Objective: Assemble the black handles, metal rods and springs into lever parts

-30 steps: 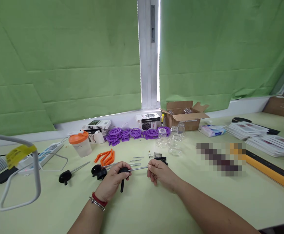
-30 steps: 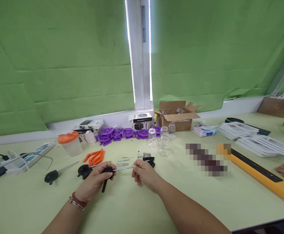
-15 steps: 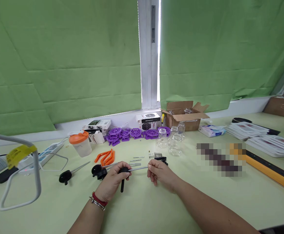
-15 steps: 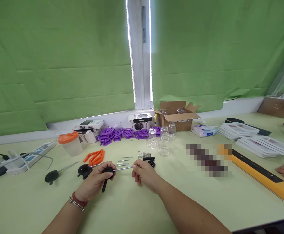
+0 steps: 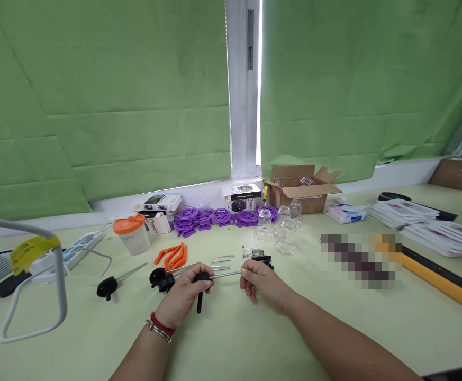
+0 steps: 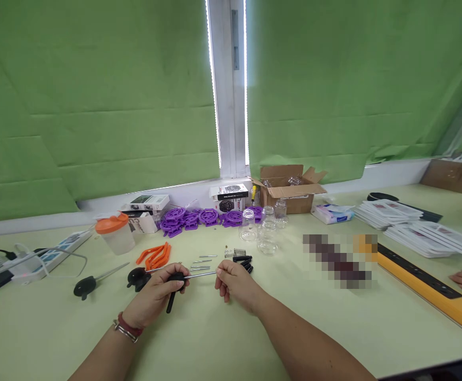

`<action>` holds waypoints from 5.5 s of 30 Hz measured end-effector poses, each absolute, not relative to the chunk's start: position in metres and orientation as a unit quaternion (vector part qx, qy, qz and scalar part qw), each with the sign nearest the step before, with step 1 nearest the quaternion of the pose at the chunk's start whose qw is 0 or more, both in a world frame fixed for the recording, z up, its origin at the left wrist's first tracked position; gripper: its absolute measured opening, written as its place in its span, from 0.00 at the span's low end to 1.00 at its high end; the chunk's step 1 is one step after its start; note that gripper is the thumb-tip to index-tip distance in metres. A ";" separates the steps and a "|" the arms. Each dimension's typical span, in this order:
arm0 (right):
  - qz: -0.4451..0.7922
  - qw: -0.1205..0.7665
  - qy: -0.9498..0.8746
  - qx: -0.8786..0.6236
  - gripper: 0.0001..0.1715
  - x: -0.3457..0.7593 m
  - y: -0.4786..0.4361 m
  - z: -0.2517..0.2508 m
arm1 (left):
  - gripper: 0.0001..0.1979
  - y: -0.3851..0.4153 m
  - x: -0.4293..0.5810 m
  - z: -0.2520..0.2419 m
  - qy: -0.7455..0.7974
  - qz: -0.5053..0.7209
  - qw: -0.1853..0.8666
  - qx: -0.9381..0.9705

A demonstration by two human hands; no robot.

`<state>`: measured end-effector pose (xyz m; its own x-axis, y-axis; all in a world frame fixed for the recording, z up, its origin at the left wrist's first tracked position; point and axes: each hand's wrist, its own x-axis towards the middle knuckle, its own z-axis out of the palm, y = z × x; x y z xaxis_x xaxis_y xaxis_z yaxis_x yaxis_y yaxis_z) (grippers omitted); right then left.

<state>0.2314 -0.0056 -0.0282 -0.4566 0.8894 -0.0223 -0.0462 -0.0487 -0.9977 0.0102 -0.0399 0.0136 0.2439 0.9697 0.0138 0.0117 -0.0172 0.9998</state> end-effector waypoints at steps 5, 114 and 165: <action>0.626 0.371 -0.582 -0.362 0.17 0.231 -0.005 -0.030 | 0.08 -0.040 0.009 0.012 0.432 0.435 0.548 0.569; 0.594 0.331 -0.625 -0.385 0.20 0.229 -0.009 -0.029 | 0.16 -0.029 -0.156 0.000 0.947 0.132 0.016 0.292; 0.370 0.395 -0.663 -0.517 0.13 0.245 0.034 -0.013 | 0.24 -0.038 -0.034 0.023 0.582 0.371 0.382 0.615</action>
<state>0.2445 0.0340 -0.0130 -0.1532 0.9780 0.1417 0.3932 0.1919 -0.8992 -0.0337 -0.0377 0.0229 0.0479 0.9988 0.0113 0.4322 -0.0310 0.9012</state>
